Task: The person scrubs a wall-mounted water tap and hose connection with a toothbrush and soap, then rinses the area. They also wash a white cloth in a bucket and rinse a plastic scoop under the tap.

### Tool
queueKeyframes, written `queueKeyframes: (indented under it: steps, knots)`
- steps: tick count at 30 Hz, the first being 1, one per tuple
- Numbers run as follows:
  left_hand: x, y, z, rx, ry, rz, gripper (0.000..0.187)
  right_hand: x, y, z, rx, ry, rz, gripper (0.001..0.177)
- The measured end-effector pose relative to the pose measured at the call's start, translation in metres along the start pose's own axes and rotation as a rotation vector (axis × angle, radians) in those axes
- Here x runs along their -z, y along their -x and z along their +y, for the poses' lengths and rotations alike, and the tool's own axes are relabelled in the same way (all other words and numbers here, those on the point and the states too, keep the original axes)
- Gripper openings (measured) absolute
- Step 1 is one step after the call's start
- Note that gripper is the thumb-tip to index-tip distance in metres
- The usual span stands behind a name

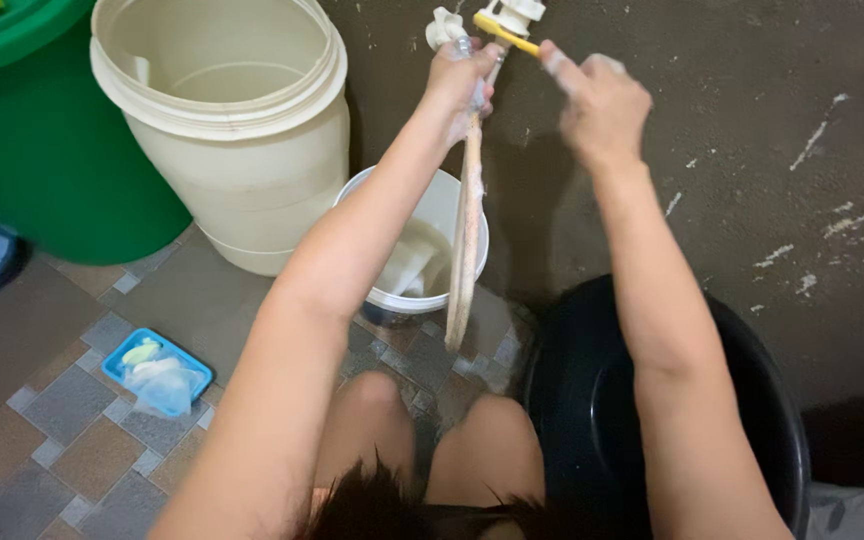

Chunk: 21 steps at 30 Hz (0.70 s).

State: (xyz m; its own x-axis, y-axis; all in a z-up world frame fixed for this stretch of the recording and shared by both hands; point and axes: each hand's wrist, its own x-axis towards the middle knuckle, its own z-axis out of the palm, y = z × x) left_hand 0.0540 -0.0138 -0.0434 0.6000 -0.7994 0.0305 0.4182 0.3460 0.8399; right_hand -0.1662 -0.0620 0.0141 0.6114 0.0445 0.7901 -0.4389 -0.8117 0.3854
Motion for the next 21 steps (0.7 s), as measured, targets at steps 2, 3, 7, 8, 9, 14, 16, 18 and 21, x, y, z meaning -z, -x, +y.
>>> queueKeyframes:
  steps: [2, 3, 7, 8, 9, 14, 16, 18, 21]
  knots:
    - [0.000, 0.003, 0.002, 0.001, -0.058, 0.019, 0.049, 0.003, 0.008, 0.007, 0.003, 0.030, -0.009, 0.061]
    - [-0.001, 0.004, 0.003, 0.001, -0.086, 0.026, 0.050, 0.005, 0.013, 0.012, 0.004, 0.048, -0.012, 0.062]
    - [-0.002, 0.012, 0.007, 0.010, -0.003, -0.003, 0.051, -0.004, 0.021, 0.013, -0.061, -0.034, -0.001, 0.050]
    - [-0.003, 0.012, 0.007, 0.009, -0.021, 0.003, 0.051, -0.014, 0.016, 0.008, -0.082, -0.066, 0.008, 0.041]
    - [-0.002, 0.012, 0.006, 0.011, -0.039, 0.009, 0.051, -0.020, 0.013, 0.002, -0.104, -0.098, 0.014, 0.033]
    - [0.011, 0.010, -0.006, 0.009, 0.056, -0.046, 0.048, -0.016, 0.030, -0.027, -0.254, -0.371, -0.005, 0.029]
    - [0.016, 0.007, -0.011, 0.015, 0.110, -0.072, 0.048, -0.011, 0.031, -0.028, -0.293, -0.392, -0.077, 0.028]
    - [0.022, 0.009, -0.017, 0.035, 0.150, -0.086, 0.049, -0.005, 0.026, -0.022, -0.350, -0.334, -0.199, 0.026]
    - [0.023, 0.009, -0.021, 0.011, 0.191, -0.101, 0.051, 0.002, 0.018, -0.015, -0.352, -0.403, -0.102, 0.023]
